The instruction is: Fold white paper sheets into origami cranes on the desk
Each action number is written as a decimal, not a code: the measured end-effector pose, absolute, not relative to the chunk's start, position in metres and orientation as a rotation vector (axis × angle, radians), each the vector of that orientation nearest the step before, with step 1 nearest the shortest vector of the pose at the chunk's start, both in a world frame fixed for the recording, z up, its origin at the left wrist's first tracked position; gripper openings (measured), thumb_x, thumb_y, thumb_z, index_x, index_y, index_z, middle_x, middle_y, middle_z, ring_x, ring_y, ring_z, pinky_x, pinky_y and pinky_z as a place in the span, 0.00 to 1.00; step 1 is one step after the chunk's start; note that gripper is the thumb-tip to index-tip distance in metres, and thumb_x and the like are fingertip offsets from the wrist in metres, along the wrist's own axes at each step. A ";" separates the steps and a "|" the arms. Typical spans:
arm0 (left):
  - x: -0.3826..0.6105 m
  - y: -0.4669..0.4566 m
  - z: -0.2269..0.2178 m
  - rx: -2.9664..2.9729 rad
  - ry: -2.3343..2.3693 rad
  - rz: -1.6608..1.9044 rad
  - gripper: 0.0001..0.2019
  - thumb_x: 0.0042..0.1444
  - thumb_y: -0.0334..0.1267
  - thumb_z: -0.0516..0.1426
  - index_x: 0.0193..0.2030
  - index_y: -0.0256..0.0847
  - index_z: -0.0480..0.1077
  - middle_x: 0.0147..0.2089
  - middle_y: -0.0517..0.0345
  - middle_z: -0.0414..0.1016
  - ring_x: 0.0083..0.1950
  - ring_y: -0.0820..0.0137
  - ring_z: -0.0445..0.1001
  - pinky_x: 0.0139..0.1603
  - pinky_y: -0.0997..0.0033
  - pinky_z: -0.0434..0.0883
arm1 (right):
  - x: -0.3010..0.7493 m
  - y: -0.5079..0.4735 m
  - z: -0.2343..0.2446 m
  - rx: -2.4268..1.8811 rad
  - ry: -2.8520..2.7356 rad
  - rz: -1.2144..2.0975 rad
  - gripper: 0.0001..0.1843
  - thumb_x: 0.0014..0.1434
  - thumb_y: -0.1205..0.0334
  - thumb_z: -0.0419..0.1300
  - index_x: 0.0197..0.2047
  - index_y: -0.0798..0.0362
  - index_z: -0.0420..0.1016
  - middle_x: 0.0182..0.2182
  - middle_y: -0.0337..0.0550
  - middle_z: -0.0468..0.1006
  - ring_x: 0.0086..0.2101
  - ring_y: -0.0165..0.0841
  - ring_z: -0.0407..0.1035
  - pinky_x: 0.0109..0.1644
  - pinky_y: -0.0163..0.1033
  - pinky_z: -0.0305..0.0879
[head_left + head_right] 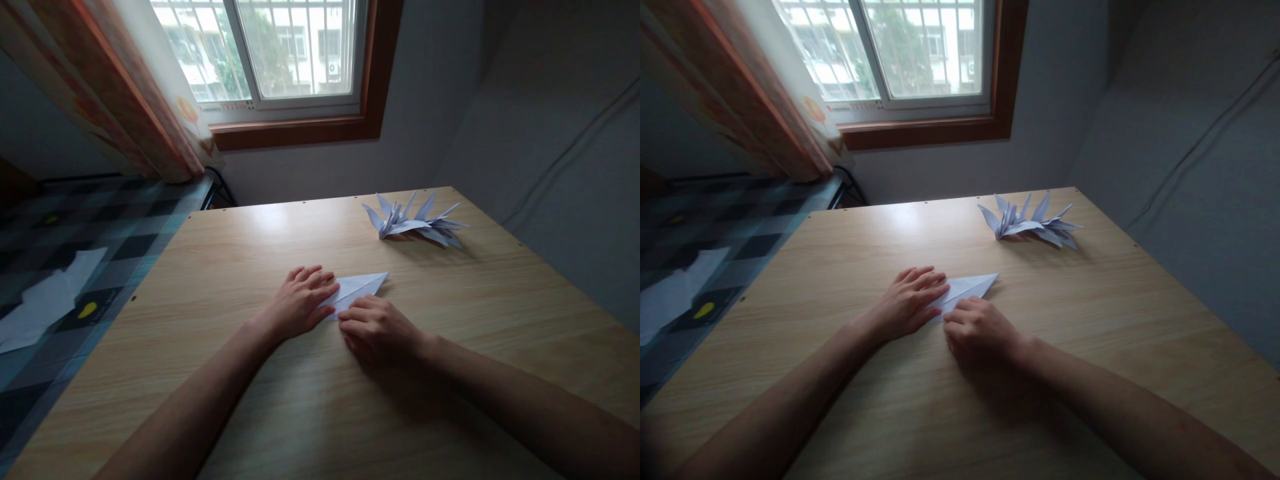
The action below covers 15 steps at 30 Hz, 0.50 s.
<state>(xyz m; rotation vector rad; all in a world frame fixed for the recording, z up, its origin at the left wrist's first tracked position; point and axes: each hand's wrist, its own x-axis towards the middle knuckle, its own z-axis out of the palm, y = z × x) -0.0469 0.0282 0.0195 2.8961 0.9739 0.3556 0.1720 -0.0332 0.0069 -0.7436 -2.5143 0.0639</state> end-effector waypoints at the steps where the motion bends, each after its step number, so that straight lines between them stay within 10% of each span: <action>1: -0.048 0.030 0.018 2.889 0.979 0.326 0.20 0.62 0.47 0.55 0.59 0.50 0.70 0.64 0.50 0.68 0.66 0.51 0.61 0.64 0.45 0.57 | 0.175 -0.029 0.005 -0.703 -2.492 0.077 0.09 0.61 0.69 0.54 0.34 0.52 0.75 0.36 0.45 0.82 0.37 0.35 0.73 0.43 0.42 0.68; 7: -0.052 0.036 0.012 2.896 1.033 0.317 0.16 0.64 0.43 0.53 0.57 0.58 0.71 0.66 0.55 0.65 0.68 0.53 0.59 0.65 0.43 0.55 | 0.195 -0.010 0.000 -0.657 -2.420 0.216 0.07 0.61 0.68 0.57 0.38 0.50 0.77 0.40 0.44 0.82 0.41 0.36 0.75 0.49 0.44 0.70; 15: -0.048 0.027 0.016 2.983 0.891 0.694 0.11 0.62 0.36 0.53 0.48 0.43 0.74 0.51 0.50 0.77 0.51 0.62 0.72 0.52 0.58 0.67 | 0.199 -0.009 0.004 -0.774 -2.405 0.204 0.10 0.65 0.65 0.55 0.35 0.53 0.77 0.36 0.47 0.81 0.37 0.36 0.73 0.45 0.42 0.71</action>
